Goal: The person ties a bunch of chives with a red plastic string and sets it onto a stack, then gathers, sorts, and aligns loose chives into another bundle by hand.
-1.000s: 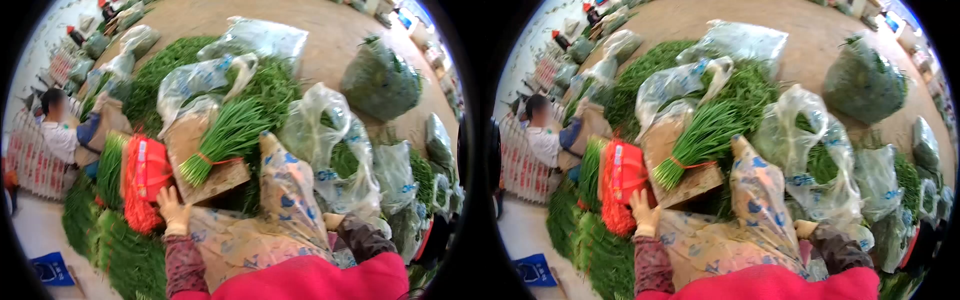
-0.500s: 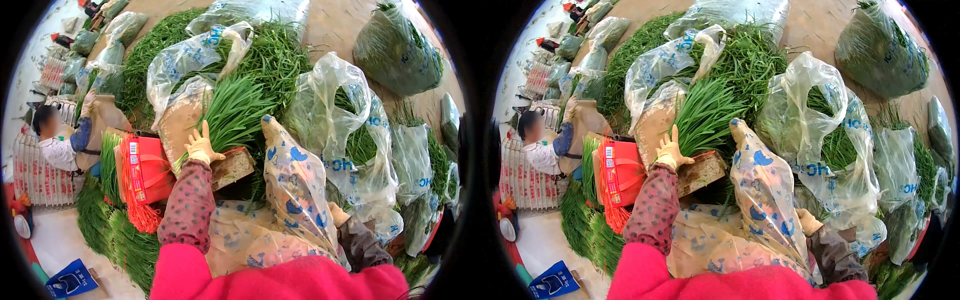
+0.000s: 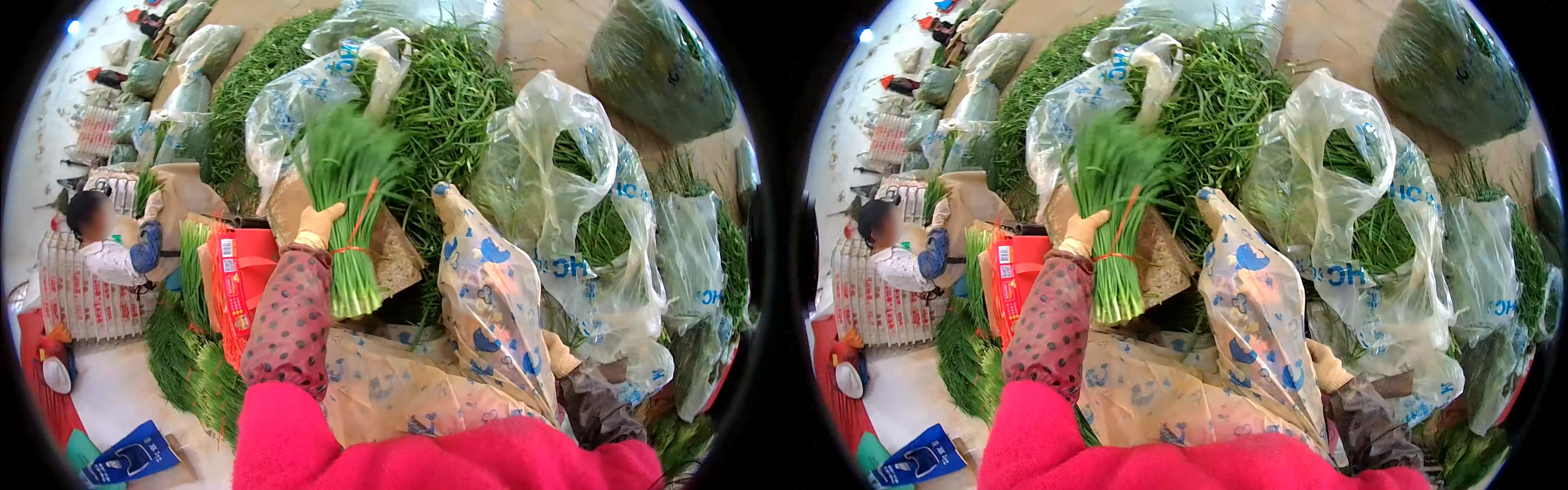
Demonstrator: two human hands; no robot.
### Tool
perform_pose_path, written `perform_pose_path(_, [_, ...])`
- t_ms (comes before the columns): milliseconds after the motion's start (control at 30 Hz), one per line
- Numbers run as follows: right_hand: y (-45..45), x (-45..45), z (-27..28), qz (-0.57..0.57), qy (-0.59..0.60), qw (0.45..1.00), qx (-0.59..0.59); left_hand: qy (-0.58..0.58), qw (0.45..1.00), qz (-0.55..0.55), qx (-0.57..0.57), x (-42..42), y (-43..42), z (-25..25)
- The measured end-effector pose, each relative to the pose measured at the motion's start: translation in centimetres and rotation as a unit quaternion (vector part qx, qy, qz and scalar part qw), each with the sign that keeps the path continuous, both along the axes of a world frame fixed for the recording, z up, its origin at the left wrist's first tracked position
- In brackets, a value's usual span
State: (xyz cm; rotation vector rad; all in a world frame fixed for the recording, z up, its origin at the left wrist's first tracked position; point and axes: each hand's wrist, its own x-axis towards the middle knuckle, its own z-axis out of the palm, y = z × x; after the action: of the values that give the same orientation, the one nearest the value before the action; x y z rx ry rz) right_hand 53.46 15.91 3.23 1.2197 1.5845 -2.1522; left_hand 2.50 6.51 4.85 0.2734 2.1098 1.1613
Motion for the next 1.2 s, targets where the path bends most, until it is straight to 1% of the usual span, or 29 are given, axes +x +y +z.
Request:
perform_pose_path(33, [-0.2, 0.4, -0.9, 0.006, 0.009, 1.000, 0.006, 0.009, 1.000, 0.006, 0.006, 0.2, -0.4, 0.2])
perform_pose_path(67, [-0.4, 1.0, -1.9, -0.040, -0.006, 0.998, -0.056, -0.088, 0.989, 0.081, 0.088, 0.3, -1.2, 0.2])
perform_pose_path(100, [-0.8, 1.7, -3.1, -0.081, -0.022, 0.989, -0.118, -0.181, 0.956, 0.154, 0.172, 0.7, -2.3, 0.6])
perform_pose_path(133, [-1.5, 3.0, -5.1, -0.120, 0.074, 0.979, -0.148, -0.208, 0.933, 0.205, 0.209, 3.3, -2.0, 2.8])
perform_pose_path(167, [-0.9, 2.6, -4.4, -0.104, 0.082, 0.981, -0.145, -0.225, 0.915, 0.233, 0.241, 5.1, -2.2, 4.2])
perform_pose_path(200, [-0.3, 2.1, -2.2, 0.009, 0.035, 0.998, -0.044, -0.247, 0.896, 0.236, 0.282, 6.4, -3.0, 4.6])
perform_pose_path(233, [0.1, 1.5, 0.0, 0.061, 0.014, 0.998, 0.017, -0.272, 0.875, 0.239, 0.322, 7.5, -3.9, 4.7])
perform_pose_path(267, [0.6, 0.9, 2.2, 0.114, -0.010, 0.990, 0.080, -0.270, 0.869, 0.250, 0.330, 8.5, -4.7, 4.4])
perform_pose_path(300, [1.0, 0.3, 4.3, 0.163, -0.034, 0.976, 0.140, -0.301, 0.852, 0.254, 0.345, 9.4, -5.6, 3.9])
perform_pose_path(333, [1.6, -0.4, 5.3, 0.210, -0.067, 0.964, 0.146, -0.332, 0.833, 0.259, 0.358, 10.3, -6.4, 3.4])
perform_pose_path(400, [1.8, -1.1, 5.8, 0.240, -0.091, 0.952, 0.170, -0.360, 0.807, 0.269, 0.384, 11.8, -7.9, 3.1])
perform_pose_path(433, [2.1, -1.3, 4.8, 0.270, -0.115, 0.937, 0.188, -0.361, 0.800, 0.272, 0.396, 12.4, -8.7, 3.4])
perform_pose_path(500, [1.8, -1.2, 2.4, 0.180, -0.045, 0.960, 0.210, -0.352, 0.789, 0.272, 0.423, 13.4, -9.8, 3.9])
perform_pose_path(567, [2.4, -3.3, 0.7, 0.112, -0.009, 0.972, 0.206, -0.320, 0.787, 0.263, 0.457, 14.1, -10.6, 4.9])
perform_pose_path(667, [2.9, -7.4, -1.1, 0.059, 0.006, 0.981, 0.183, -0.195, 0.794, 0.251, 0.518, 13.9, -11.6, 7.4])
perform_pose_path(733, [3.1, -8.9, -1.0, 0.044, 0.016, 0.984, 0.172, -0.106, 0.788, 0.247, 0.554, 13.5, -12.0, 9.3])
perform_pose_path(767, [3.5, -8.8, -0.5, 0.030, 0.019, 0.985, 0.171, -0.082, 0.778, 0.243, 0.574, 13.8, -11.7, 9.9])
perform_pose_path(800, [4.0, -9.0, 0.5, 0.025, 0.028, 0.983, 0.177, -0.067, 0.765, 0.240, 0.594, 14.0, -11.8, 10.7])
perform_pose_path(867, [6.1, -9.3, 3.4, 0.002, 0.048, 0.980, 0.193, -0.099, 0.731, 0.230, 0.634, 15.3, -11.4, 11.6])
perform_pose_path(900, [7.2, -10.1, 5.5, -0.007, 0.068, 0.977, 0.201, -0.151, 0.709, 0.227, 0.650, 16.0, -11.1, 11.8])
perform_pose_path(967, [8.8, -12.4, 10.1, 0.003, 0.110, 0.974, 0.198, -0.295, 0.651, 0.218, 0.665, 18.7, -11.2, 11.6])
perform_pose_path(1000, [9.1, -14.0, 12.5, 0.028, 0.129, 0.974, 0.184, -0.296, 0.645, 0.221, 0.669, 19.3, -10.8, 10.7])
perform_pose_path(1033, [8.8, -15.1, 13.6, 0.060, 0.144, 0.975, 0.159, -0.368, 0.598, 0.224, 0.676, 19.7, -9.8, 9.2])
perform_pose_path(1067, [7.3, -16.5, 13.4, 0.108, 0.158, 0.975, 0.109, -0.437, 0.545, 0.225, 0.679, 20.0, -8.9, 8.2])
perform_pose_path(1133, [4.3, -19.2, 13.0, 0.206, 0.176, 0.963, 0.009, -0.434, 0.531, 0.229, 0.691, 20.6, -7.8, 8.0])
perform_pose_path(1167, [1.8, -19.8, 15.0, 0.217, 0.173, 0.961, 0.009, -0.432, 0.528, 0.231, 0.694, 20.8, -7.8, 8.5])
perform_pose_path(1200, [-2.6, -20.9, 18.6, 0.177, 0.160, 0.970, -0.052, -0.426, 0.557, 0.223, 0.677, 21.1, -8.5, 9.8])
